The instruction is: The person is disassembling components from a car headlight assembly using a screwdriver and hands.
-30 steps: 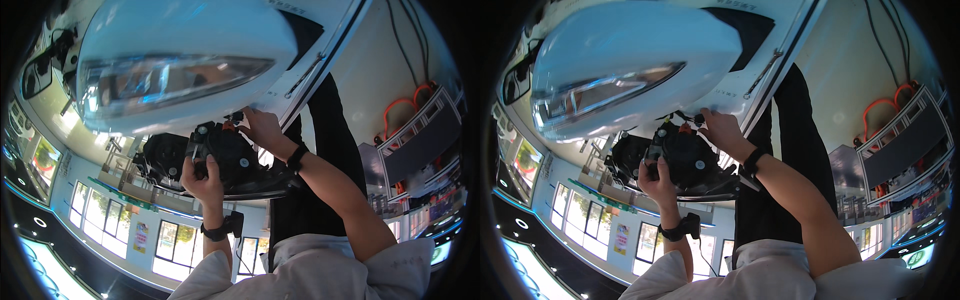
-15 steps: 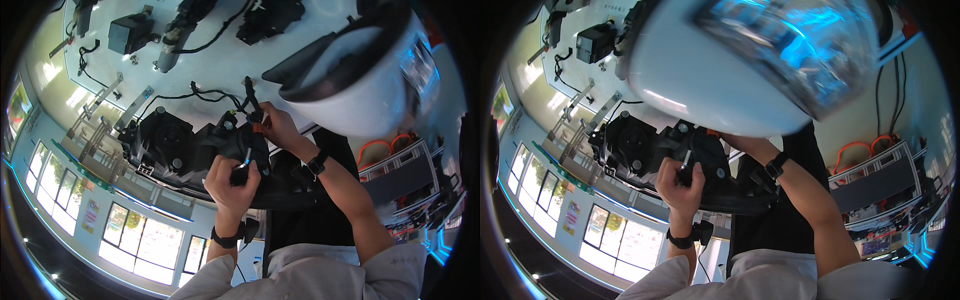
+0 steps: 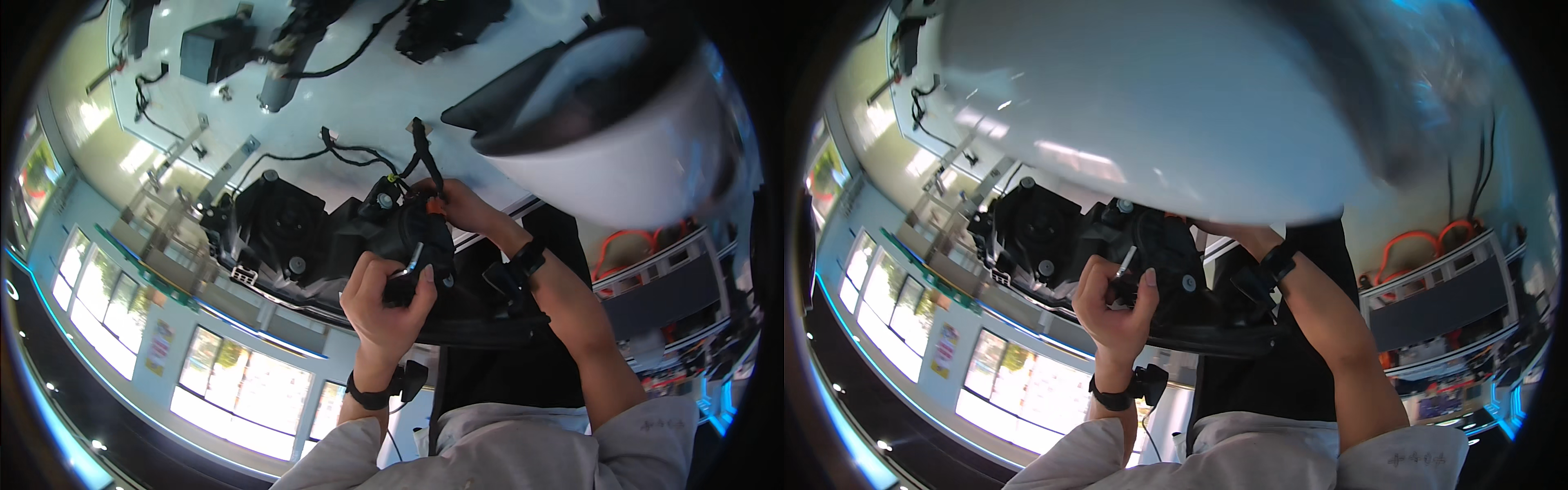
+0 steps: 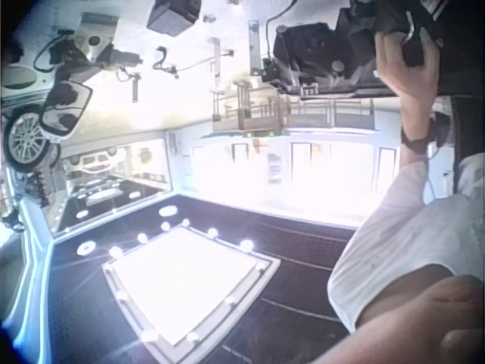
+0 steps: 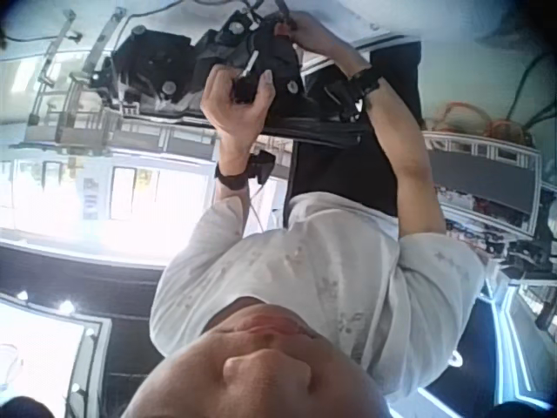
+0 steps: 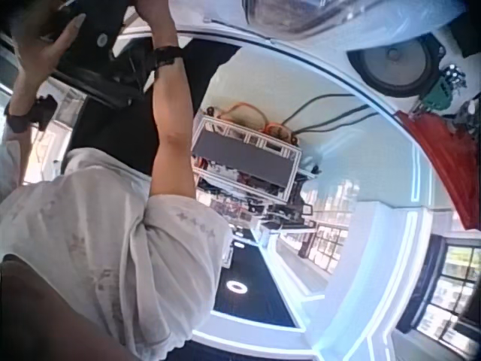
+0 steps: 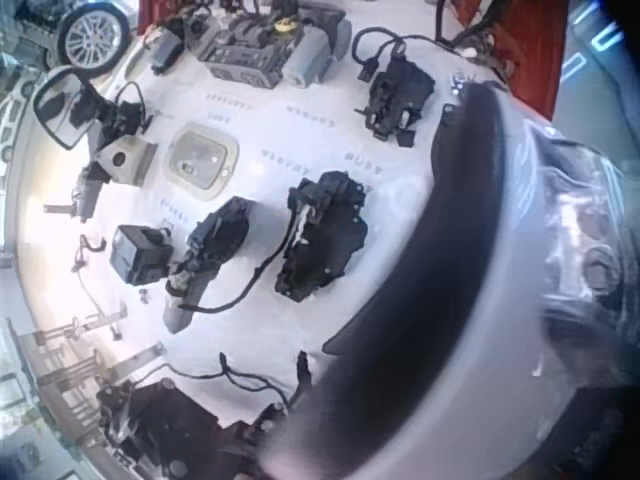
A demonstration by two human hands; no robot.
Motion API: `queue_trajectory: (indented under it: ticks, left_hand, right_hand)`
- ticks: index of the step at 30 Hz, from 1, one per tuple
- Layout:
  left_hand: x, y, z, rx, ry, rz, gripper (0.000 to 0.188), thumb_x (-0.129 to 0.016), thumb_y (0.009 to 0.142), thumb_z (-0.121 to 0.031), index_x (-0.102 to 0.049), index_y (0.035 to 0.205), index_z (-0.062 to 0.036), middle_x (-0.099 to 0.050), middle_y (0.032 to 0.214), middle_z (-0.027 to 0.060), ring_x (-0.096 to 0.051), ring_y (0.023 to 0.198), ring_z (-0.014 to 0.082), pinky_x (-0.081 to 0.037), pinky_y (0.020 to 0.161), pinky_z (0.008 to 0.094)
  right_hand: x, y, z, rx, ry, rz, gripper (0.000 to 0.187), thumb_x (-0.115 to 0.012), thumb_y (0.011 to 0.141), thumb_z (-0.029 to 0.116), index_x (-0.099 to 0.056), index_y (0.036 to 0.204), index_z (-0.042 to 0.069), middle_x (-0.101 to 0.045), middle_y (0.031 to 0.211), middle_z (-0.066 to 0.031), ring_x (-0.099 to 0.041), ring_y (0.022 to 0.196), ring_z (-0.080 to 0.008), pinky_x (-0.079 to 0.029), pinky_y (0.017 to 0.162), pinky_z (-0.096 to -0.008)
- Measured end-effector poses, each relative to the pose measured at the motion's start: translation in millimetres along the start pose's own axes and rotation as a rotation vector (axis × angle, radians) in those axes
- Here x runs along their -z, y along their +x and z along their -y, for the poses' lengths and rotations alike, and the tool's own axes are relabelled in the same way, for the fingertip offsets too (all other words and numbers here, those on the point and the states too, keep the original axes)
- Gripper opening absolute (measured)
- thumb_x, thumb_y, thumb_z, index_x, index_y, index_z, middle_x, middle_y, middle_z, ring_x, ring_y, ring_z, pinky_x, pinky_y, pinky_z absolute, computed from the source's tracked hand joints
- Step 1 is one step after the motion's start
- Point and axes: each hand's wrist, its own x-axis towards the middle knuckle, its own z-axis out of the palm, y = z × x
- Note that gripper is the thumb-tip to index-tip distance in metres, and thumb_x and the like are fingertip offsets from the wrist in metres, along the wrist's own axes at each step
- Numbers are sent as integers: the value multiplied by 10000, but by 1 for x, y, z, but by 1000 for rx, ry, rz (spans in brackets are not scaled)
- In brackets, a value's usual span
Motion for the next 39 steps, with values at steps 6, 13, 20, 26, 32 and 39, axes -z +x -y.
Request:
queue_trajectory:
  ticks: [6,13,20,26,32,39]
  left_hand:
    - [-1,-8,13,66,52,-32,271,-787,798,-152,-551,753,-28,-481,637,-19,-378,540,48,-286,479,242]
    - [-6,-4,18,6,-73,-29,116,-668,919,-114,-593,880,-34,-607,836,7,-526,748,68,-435,686,235]
    - [-24,-11,5,94,96,-241,233,-588,930,-280,-528,801,-95,-514,745,-5,-536,653,113,-481,602,274]
    - [-4,-8,30,79,49,-329,225,-521,938,-272,-543,814,-85,-499,732,1,-528,724,106,-441,699,272]
    - [-32,-10,11,138,449,-379,159,-475,940,-189,-512,805,-113,-474,776,0,-478,693,113,-408,673,277]
    - [43,-1,39,88,360,-421,146,-466,931,-213,-459,811,-129,-392,764,-2,-456,728,132,-398,670,279]
  right_hand:
    - [-18,-17,42,-128,541,-7,339,-471,1031,278,-602,1267,72,-623,1056,5,-541,939,-102,-441,804,-273]
    - [-37,-42,13,26,864,-81,389,-459,1031,252,-556,1357,64,-636,1248,-105,-580,1162,-199,-431,1028,-348]
    - [-42,-29,-14,332,506,-192,385,-448,954,45,-549,1322,-3,-633,1220,-171,-598,1130,-286,-456,992,-380]
    - [-44,3,-35,337,675,-216,427,-409,887,-21,-534,1295,-25,-636,1132,-225,-611,1059,-297,-461,935,-363]
    - [-46,-2,-28,220,708,-30,517,-566,783,44,-502,1289,-43,-634,1111,-300,-626,1047,-424,-492,894,-452]
    - [-39,2,-32,289,748,181,528,-437,957,198,-396,1451,16,-546,1324,-228,-525,1241,-307,-390,1054,-351]
